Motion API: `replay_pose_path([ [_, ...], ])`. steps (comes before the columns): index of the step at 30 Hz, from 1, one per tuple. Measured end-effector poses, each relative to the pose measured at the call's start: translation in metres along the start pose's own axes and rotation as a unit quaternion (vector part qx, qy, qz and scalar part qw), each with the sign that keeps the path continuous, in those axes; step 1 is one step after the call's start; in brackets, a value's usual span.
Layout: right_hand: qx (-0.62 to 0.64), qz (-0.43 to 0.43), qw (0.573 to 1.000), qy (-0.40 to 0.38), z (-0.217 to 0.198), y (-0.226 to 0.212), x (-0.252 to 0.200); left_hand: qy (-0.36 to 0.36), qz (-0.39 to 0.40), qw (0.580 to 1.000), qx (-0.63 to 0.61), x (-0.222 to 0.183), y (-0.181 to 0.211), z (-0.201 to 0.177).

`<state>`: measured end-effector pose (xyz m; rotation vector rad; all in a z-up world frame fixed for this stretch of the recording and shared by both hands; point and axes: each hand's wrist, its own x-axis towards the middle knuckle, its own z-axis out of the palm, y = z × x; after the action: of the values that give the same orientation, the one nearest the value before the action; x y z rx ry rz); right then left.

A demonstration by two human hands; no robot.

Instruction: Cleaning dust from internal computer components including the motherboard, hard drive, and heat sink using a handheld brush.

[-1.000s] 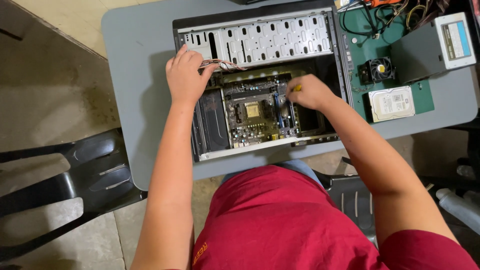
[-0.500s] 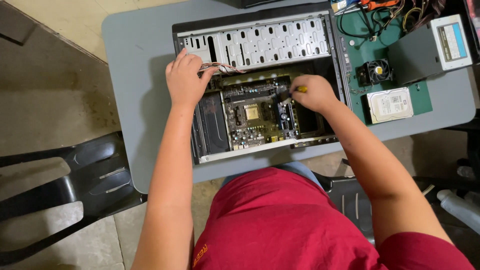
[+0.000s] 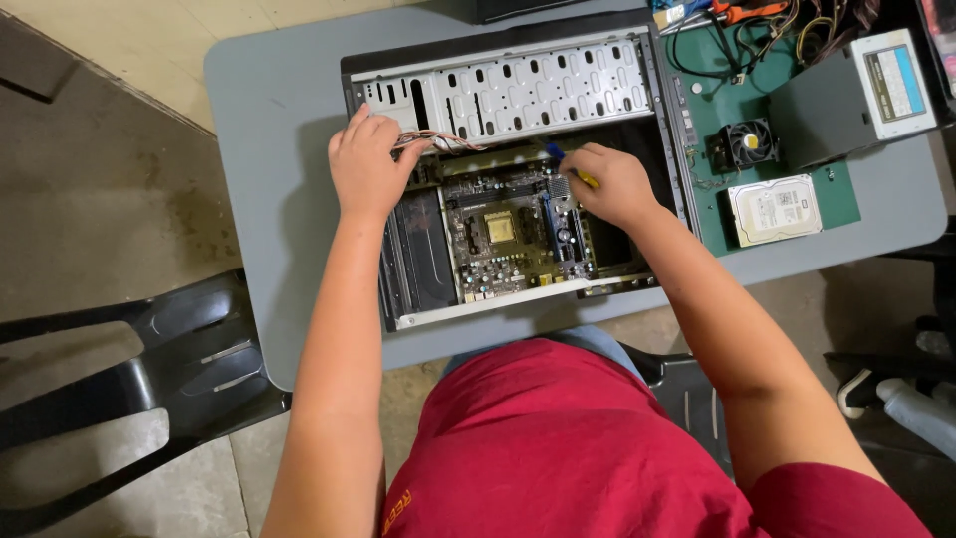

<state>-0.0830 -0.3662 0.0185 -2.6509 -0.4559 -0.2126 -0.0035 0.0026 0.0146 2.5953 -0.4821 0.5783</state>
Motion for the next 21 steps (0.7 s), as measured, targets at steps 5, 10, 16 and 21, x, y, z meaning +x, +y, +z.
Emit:
replay_pose_path([
  [5, -0.042, -0.027, 0.999, -0.021, 0.0, -0.023, 0.013, 0.004, 0.001, 1.0, -0.005, 0.0, -0.001, 0.002],
  [10, -0.037, -0.024, 0.999, 0.007, -0.005, -0.026, 0.011, -0.005, 0.006, 1.0, 0.001, -0.002, -0.004, -0.001],
  [16, 0.051, 0.039, 0.996, 0.067, -0.05, -0.038, -0.022, -0.045, 0.033, 0.998, 0.004, -0.005, 0.003, -0.011],
  [21, 0.277, 0.168, 0.931, 0.166, -0.087, -0.011, -0.067, -0.027, 0.077, 0.995, 0.05, -0.02, -0.009, -0.009],
])
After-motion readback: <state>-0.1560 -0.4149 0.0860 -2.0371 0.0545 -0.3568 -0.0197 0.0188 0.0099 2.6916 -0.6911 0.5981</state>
